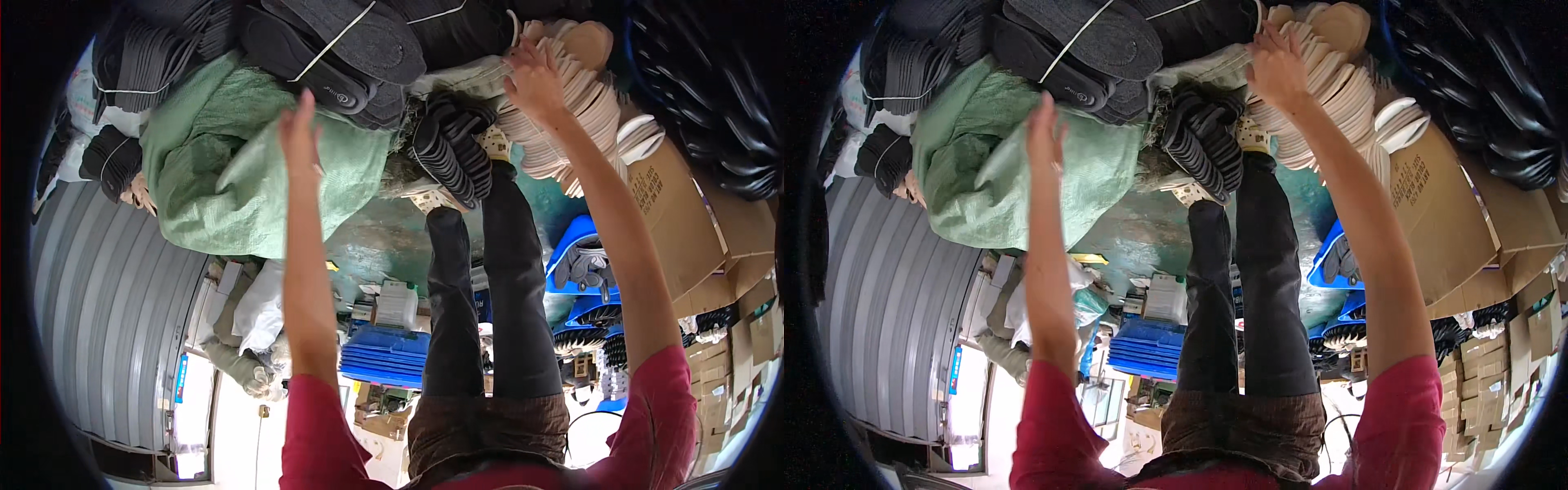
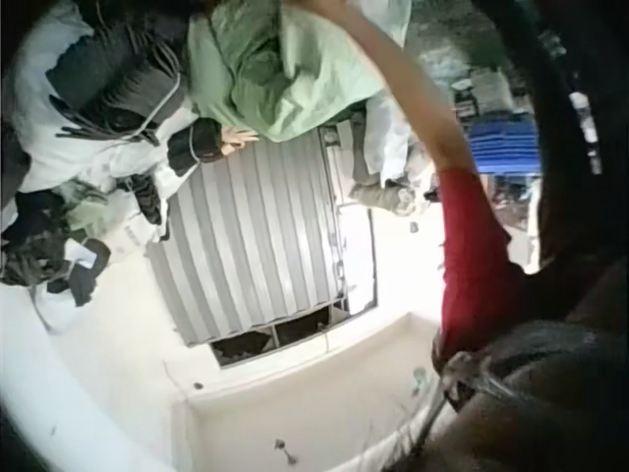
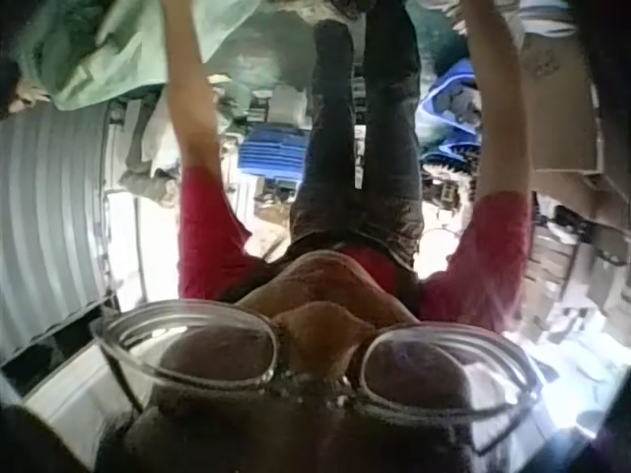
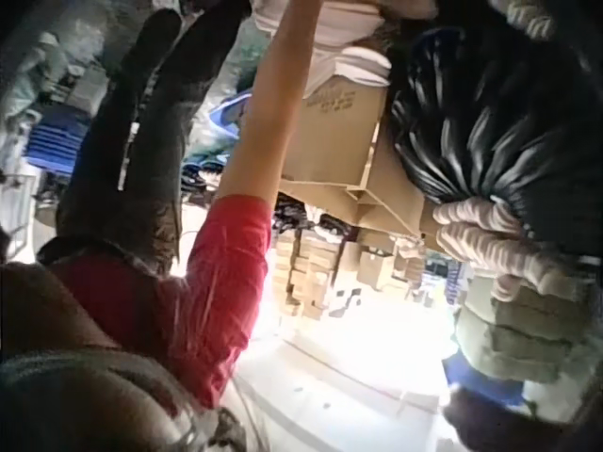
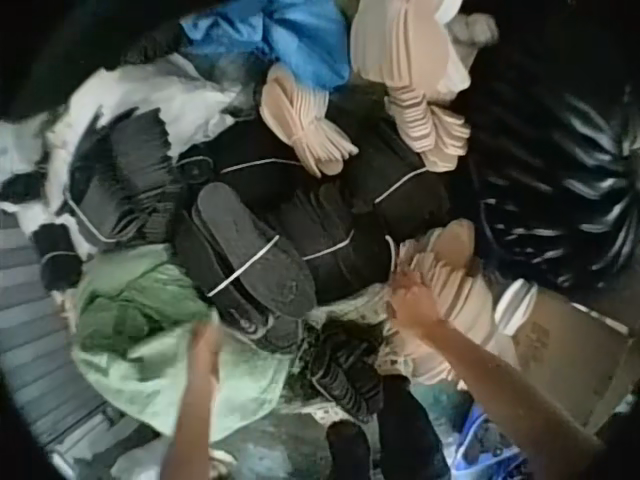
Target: The person brings stacks of shoe insoles to a work table, bundles pairs of insoles together with rubber bands, and carries the insoles in a basin to sort and stack them onto storage piles.
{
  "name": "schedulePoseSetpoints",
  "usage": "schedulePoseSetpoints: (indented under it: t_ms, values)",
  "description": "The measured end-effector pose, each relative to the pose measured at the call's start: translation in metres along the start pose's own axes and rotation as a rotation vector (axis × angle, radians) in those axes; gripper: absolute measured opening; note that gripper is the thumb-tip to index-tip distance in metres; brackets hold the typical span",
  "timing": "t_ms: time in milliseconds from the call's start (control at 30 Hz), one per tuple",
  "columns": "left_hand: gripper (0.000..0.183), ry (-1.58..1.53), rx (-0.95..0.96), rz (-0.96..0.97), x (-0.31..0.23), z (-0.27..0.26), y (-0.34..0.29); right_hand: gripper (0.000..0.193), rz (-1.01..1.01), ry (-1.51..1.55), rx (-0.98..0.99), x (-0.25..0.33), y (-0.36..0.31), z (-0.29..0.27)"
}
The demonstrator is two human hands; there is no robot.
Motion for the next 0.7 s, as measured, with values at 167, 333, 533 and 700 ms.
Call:
schedulePoseSetpoints:
  t_ms: [167, 333, 533, 700]
  values:
    - [0.074, 0.19, -0.201, -0.204, -0.046, 0.034, 0.068, 0.055, 0.219, 0.646, -0.085, 0.04, 0.051, -0.024]
    - [0.076, 0.753, -0.431, 0.702, -0.029, 0.03, 0.073, 0.093, 0.169, 1.0, 0.182, 0.091, 0.135, -0.023]
    - [0.095, -0.322, -0.106, -0.181, -0.022, 0.052, 0.115, 0.124, 0.131, 0.98, 0.231, 0.125, 0.172, -0.015]
    - [0.086, -0.476, 0.149, -0.068, -0.035, -0.006, 0.095, 0.109, 0.202, 1.107, 0.066, 0.151, 0.116, -0.065]
Point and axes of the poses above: each hand's wrist, its own y-axis towards the middle knuckle, its own z-axis out of the palm, x = y × z, the point moved 1 cm from there along y, towards the middle knuckle, and after that the axes turned 13 degrees about -y, right-handed, at the moved point
